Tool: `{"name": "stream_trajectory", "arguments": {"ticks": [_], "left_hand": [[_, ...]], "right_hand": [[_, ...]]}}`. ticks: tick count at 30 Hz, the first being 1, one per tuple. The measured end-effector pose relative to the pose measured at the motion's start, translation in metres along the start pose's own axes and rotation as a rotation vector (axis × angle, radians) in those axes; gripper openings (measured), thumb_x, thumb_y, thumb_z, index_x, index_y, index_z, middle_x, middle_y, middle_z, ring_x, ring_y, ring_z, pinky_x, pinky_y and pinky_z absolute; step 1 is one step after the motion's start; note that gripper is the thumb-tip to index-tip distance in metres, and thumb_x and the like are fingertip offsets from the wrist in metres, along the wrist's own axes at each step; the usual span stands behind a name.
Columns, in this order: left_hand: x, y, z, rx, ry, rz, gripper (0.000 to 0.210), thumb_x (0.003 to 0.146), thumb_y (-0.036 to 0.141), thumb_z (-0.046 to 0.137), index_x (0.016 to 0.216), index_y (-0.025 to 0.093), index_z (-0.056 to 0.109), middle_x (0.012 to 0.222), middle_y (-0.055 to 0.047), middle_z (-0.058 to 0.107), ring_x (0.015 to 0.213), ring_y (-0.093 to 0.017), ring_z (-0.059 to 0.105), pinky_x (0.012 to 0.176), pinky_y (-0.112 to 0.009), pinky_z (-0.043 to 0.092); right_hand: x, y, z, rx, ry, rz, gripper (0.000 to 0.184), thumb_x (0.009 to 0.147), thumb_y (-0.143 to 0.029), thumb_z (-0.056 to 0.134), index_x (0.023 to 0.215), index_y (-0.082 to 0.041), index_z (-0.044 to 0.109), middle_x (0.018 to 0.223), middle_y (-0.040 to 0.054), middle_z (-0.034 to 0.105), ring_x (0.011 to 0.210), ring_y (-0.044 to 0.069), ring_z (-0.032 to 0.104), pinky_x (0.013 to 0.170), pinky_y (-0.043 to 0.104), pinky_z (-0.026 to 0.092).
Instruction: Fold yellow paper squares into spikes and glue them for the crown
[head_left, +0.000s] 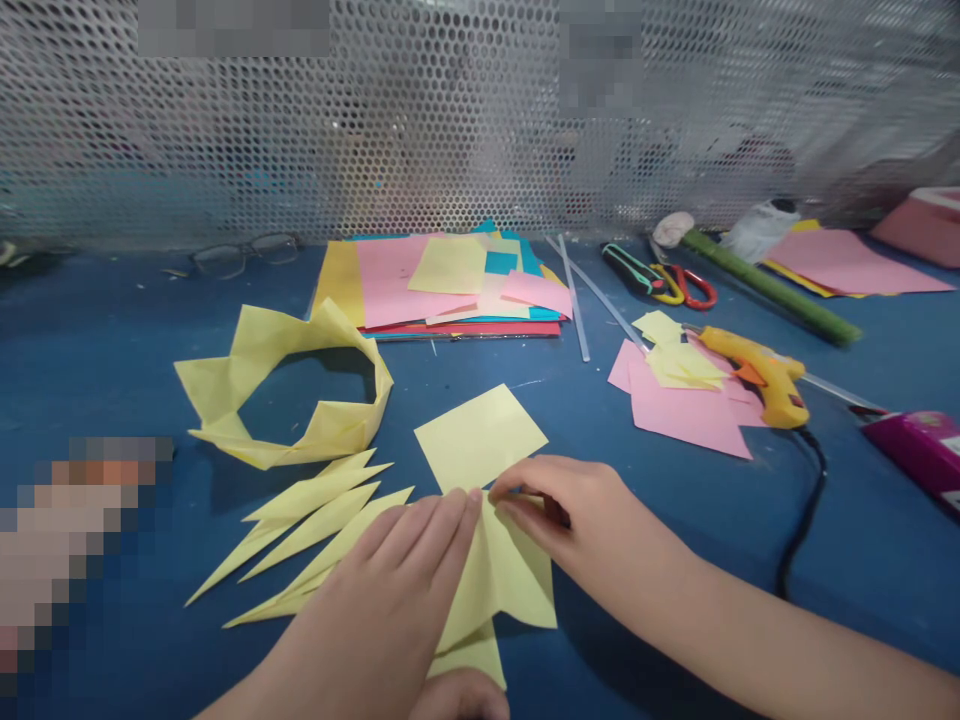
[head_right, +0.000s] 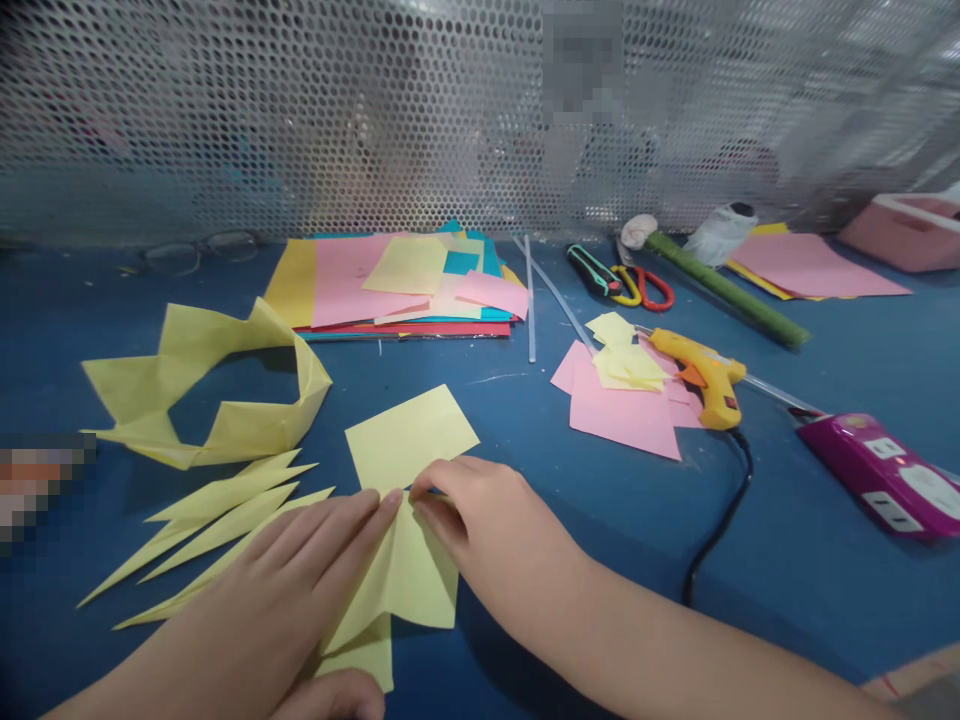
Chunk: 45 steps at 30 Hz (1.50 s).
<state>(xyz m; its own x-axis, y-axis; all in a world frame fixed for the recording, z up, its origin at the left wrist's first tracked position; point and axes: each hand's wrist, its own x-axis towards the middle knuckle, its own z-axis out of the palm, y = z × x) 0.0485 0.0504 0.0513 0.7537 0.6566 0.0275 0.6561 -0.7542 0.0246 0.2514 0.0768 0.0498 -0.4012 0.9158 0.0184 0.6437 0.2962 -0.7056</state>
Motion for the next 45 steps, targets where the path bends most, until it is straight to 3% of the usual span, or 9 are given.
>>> {"name": "stream_trajectory", "arguments": {"ticks": [5,11,19,26,30,38,45], "left_hand": [[-0.003,-0.001,-0.003,0.011,0.032,0.048,0.078,0.085,0.070,0.044,0.132,0.009,0.052,0.127,-0.013,0.062,0.108,-0.028,0.060,0.087,-0.036,0.044],[-0.006,0.002,0.000,-0.096,-0.003,-0.110,0.068,0.087,0.064,0.045,0.140,0.024,0.042,0.124,-0.008,0.062,0.114,-0.027,0.054,0.096,-0.035,0.040],[-0.003,0.005,-0.003,-0.126,-0.003,-0.120,0.067,0.085,0.067,0.046,0.137,0.025,0.046,0.120,-0.007,0.064,0.109,-0.027,0.056,0.093,-0.036,0.042],[0.001,0.002,-0.007,0.049,0.000,0.062,0.077,0.081,0.073,0.049,0.124,0.009,0.058,0.113,-0.012,0.069,0.095,-0.027,0.065,0.079,-0.037,0.048],[-0.001,0.001,-0.003,0.008,0.052,0.018,0.076,0.082,0.071,0.050,0.126,0.009,0.057,0.111,-0.009,0.069,0.096,-0.025,0.064,0.082,-0.036,0.046],[-0.003,-0.002,-0.007,0.002,0.007,0.051,0.080,0.084,0.075,0.038,0.129,0.010,0.054,0.114,-0.009,0.069,0.097,-0.024,0.063,0.082,-0.036,0.044],[0.000,-0.001,-0.006,0.099,0.101,0.094,0.083,0.084,0.077,0.034,0.122,0.008,0.060,0.112,-0.007,0.070,0.094,-0.021,0.065,0.080,-0.033,0.044]], "right_hand": [[-0.001,0.001,-0.001,0.000,0.004,0.003,0.017,0.085,-0.009,0.059,0.091,-0.022,0.069,0.083,-0.0004,0.070,0.071,0.013,0.063,0.063,0.023,0.046],[0.000,0.001,-0.001,-0.001,-0.006,0.016,0.015,0.085,-0.009,0.061,0.089,-0.021,0.068,0.080,-0.0017,0.069,0.069,0.011,0.061,0.062,0.021,0.043],[-0.001,0.003,-0.002,-0.016,0.010,0.035,0.013,0.086,-0.011,0.060,0.091,-0.022,0.067,0.082,-0.0012,0.067,0.068,0.011,0.058,0.062,0.021,0.041],[0.000,0.001,-0.004,-0.051,-0.002,0.120,0.012,0.087,-0.016,0.059,0.094,-0.023,0.065,0.069,-0.0031,0.058,0.056,0.011,0.048,0.056,0.022,0.036],[0.001,-0.003,-0.006,-0.057,-0.053,0.170,0.009,0.087,-0.016,0.059,0.090,-0.023,0.064,0.060,-0.0055,0.053,0.053,0.010,0.046,0.054,0.022,0.034],[0.000,-0.005,-0.009,-0.054,-0.101,0.208,0.012,0.086,-0.015,0.057,0.090,-0.024,0.063,0.061,-0.0061,0.053,0.054,0.010,0.045,0.053,0.021,0.033],[0.000,-0.005,-0.010,-0.054,-0.113,0.213,0.012,0.086,-0.015,0.057,0.088,-0.025,0.063,0.060,-0.0070,0.051,0.053,0.009,0.044,0.053,0.021,0.032]]}}
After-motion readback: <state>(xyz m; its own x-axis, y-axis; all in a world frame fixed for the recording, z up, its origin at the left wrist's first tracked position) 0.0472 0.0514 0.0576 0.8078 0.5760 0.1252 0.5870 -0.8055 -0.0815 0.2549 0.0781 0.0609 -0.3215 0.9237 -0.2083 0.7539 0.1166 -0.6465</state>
